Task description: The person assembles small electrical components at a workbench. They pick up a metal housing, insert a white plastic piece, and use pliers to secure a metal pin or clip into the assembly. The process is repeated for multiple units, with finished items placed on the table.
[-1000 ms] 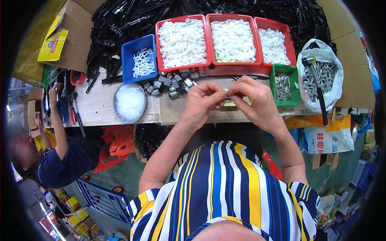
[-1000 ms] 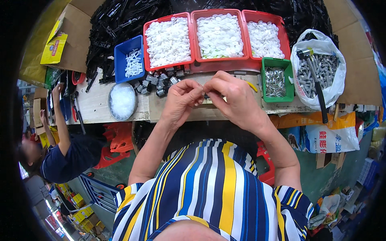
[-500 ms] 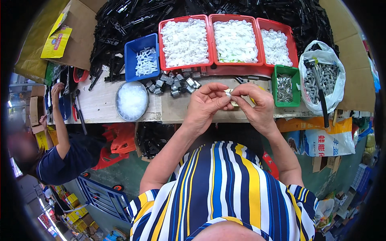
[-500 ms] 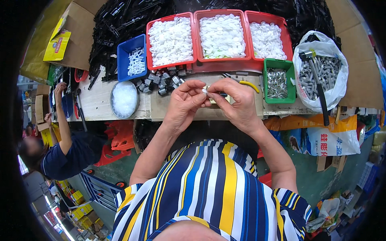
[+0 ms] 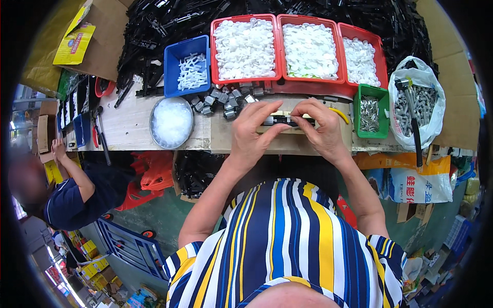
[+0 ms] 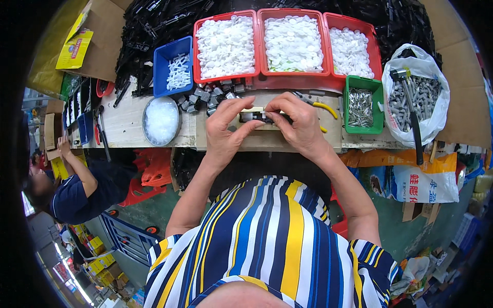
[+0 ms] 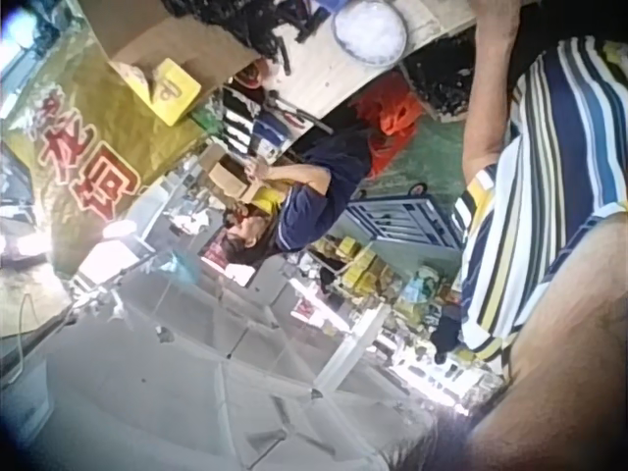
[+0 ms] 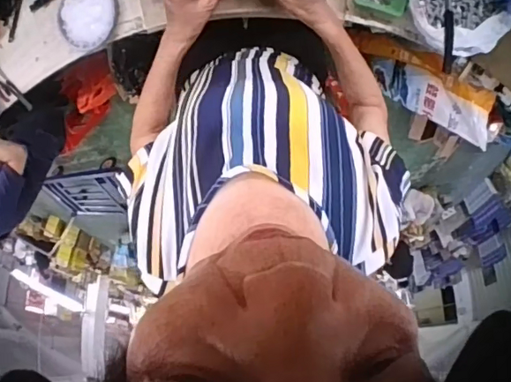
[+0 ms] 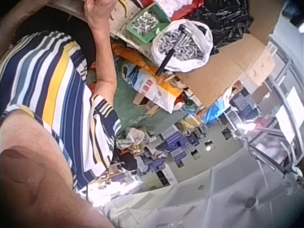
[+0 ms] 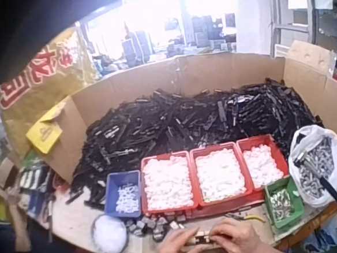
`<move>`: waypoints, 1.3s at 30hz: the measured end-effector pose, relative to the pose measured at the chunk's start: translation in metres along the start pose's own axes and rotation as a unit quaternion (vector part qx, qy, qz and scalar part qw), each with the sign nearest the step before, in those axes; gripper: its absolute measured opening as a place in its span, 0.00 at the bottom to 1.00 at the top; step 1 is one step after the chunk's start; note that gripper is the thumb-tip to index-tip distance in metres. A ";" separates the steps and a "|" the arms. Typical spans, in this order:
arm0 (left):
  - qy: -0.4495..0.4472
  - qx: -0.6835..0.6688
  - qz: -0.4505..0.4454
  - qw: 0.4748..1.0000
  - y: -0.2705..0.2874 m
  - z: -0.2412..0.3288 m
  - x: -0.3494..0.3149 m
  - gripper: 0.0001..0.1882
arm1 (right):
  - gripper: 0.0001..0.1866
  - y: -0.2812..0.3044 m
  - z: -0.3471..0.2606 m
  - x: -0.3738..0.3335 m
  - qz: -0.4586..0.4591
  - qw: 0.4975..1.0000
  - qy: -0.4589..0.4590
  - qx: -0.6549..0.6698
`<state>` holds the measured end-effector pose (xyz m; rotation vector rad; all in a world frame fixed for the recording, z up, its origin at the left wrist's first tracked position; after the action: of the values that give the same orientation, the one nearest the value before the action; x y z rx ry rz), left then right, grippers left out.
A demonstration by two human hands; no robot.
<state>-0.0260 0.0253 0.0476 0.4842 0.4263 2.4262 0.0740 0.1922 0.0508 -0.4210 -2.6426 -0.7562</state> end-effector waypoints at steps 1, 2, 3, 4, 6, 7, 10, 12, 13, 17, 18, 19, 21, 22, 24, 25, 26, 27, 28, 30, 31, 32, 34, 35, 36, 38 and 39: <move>-0.035 0.052 0.026 0.998 0.002 -0.005 -0.002 0.17 | 0.06 -0.003 0.005 0.000 -0.006 1.000 0.001 -0.008; -0.058 0.074 0.019 0.995 0.003 -0.011 -0.003 0.16 | 0.06 -0.006 0.012 -0.001 -0.012 0.999 0.013 -0.028; -0.080 0.097 0.011 0.992 0.004 -0.017 -0.005 0.15 | 0.06 -0.009 0.018 -0.002 -0.018 0.998 0.026 -0.049; -0.102 0.120 0.005 0.988 0.004 -0.022 -0.007 0.14 | 0.06 -0.011 0.021 -0.002 -0.024 0.997 0.039 -0.069; -0.115 0.122 -0.012 0.986 0.002 -0.028 -0.012 0.13 | 0.07 -0.012 0.023 -0.001 -0.039 0.993 0.055 -0.097; -0.120 0.127 -0.018 0.985 0.001 -0.029 -0.014 0.13 | 0.07 -0.014 0.023 0.000 -0.045 0.991 0.062 -0.112; -0.129 0.134 -0.023 0.982 -0.001 -0.033 -0.016 0.14 | 0.06 -0.020 0.026 -0.002 -0.041 0.991 0.063 -0.108; -0.131 0.135 -0.024 0.982 -0.001 -0.034 -0.016 0.14 | 0.06 -0.021 0.027 -0.002 -0.043 0.990 0.072 -0.116; -0.136 0.140 -0.027 0.980 -0.001 -0.035 -0.016 0.14 | 0.06 -0.022 0.027 -0.001 -0.044 0.989 0.076 -0.119; -0.144 0.159 -0.039 0.976 0.000 -0.035 -0.015 0.13 | 0.07 -0.022 0.028 -0.001 -0.046 0.989 0.075 -0.116; -0.144 0.163 -0.042 0.975 -0.001 -0.035 -0.014 0.13 | 0.07 -0.023 0.028 -0.001 -0.043 0.990 0.073 -0.114; -0.141 0.163 -0.044 0.976 -0.001 -0.034 -0.014 0.12 | 0.07 -0.023 0.028 -0.001 -0.040 0.990 0.070 -0.112; -0.136 0.161 -0.051 0.976 -0.001 -0.034 -0.012 0.11 | 0.08 -0.021 0.029 -0.003 -0.039 0.991 0.064 -0.109; -0.133 0.159 -0.052 0.977 -0.001 -0.033 -0.012 0.11 | 0.08 -0.019 0.029 -0.003 -0.039 0.992 0.061 -0.108; -0.129 0.156 -0.056 0.978 -0.001 -0.032 -0.009 0.10 | 0.07 -0.006 0.024 -0.005 -0.013 0.992 0.058 -0.114; -0.119 0.151 -0.062 0.979 0.000 -0.031 -0.008 0.10 | 0.07 0.005 0.021 -0.006 0.001 0.991 0.057 -0.119; -0.108 0.144 -0.066 0.981 0.000 -0.030 -0.008 0.10 | 0.06 0.018 0.017 -0.007 0.025 0.990 0.045 -0.133; -0.098 0.138 -0.070 0.983 0.001 -0.029 -0.006 0.09 | 0.06 0.034 0.015 -0.010 0.049 0.987 0.033 -0.147; -0.091 0.130 -0.072 0.985 0.003 -0.027 -0.003 0.09 | 0.05 0.051 0.017 -0.015 0.070 0.982 0.017 -0.176; -0.079 0.112 -0.079 0.987 0.009 -0.021 0.011 0.09 | 0.04 0.083 0.025 -0.029 0.089 0.968 -0.038 -0.232; -0.089 0.115 -0.074 0.987 0.010 -0.015 0.024 0.08 | 0.04 0.097 0.029 -0.038 0.090 0.958 -0.080 -0.260; -0.096 0.113 -0.071 0.986 0.009 -0.012 0.035 0.07 | 0.04 0.107 0.032 -0.044 0.089 0.948 -0.120 -0.283; -0.111 0.109 -0.064 0.986 0.001 -0.010 0.058 0.07 | 0.04 0.116 0.038 -0.054 0.044 0.935 -0.163 -0.312; -0.110 0.114 -0.072 0.985 -0.004 -0.007 0.069 0.07 | 0.04 0.118 0.041 -0.058 0.021 0.927 -0.184 -0.325; -0.125 0.129 -0.075 0.981 -0.012 -0.010 0.080 0.07 | 0.04 0.120 0.045 -0.061 0.011 0.928 -0.180 -0.326; -0.159 0.156 -0.082 0.971 -0.030 -0.013 0.104 0.07 | 0.05 0.122 0.051 -0.063 -0.009 0.927 -0.175 -0.331; -0.168 0.166 -0.084 0.968 -0.039 -0.011 0.111 0.07 | 0.05 0.123 0.051 -0.062 -0.017 0.926 -0.181 -0.332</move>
<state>-0.0931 0.1222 0.0487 0.9475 0.6956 2.0623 0.1626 0.3092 0.0400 -0.7510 -2.6460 -1.7416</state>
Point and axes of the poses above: each hand's wrist, its own x-axis towards the middle knuckle, its own y-axis out of the back of the hand, z = x × y, the point moved 1 cm from there along x, towards the middle knuckle, and after that the axes turned 9 degrees about y, right-handed, at the moved point
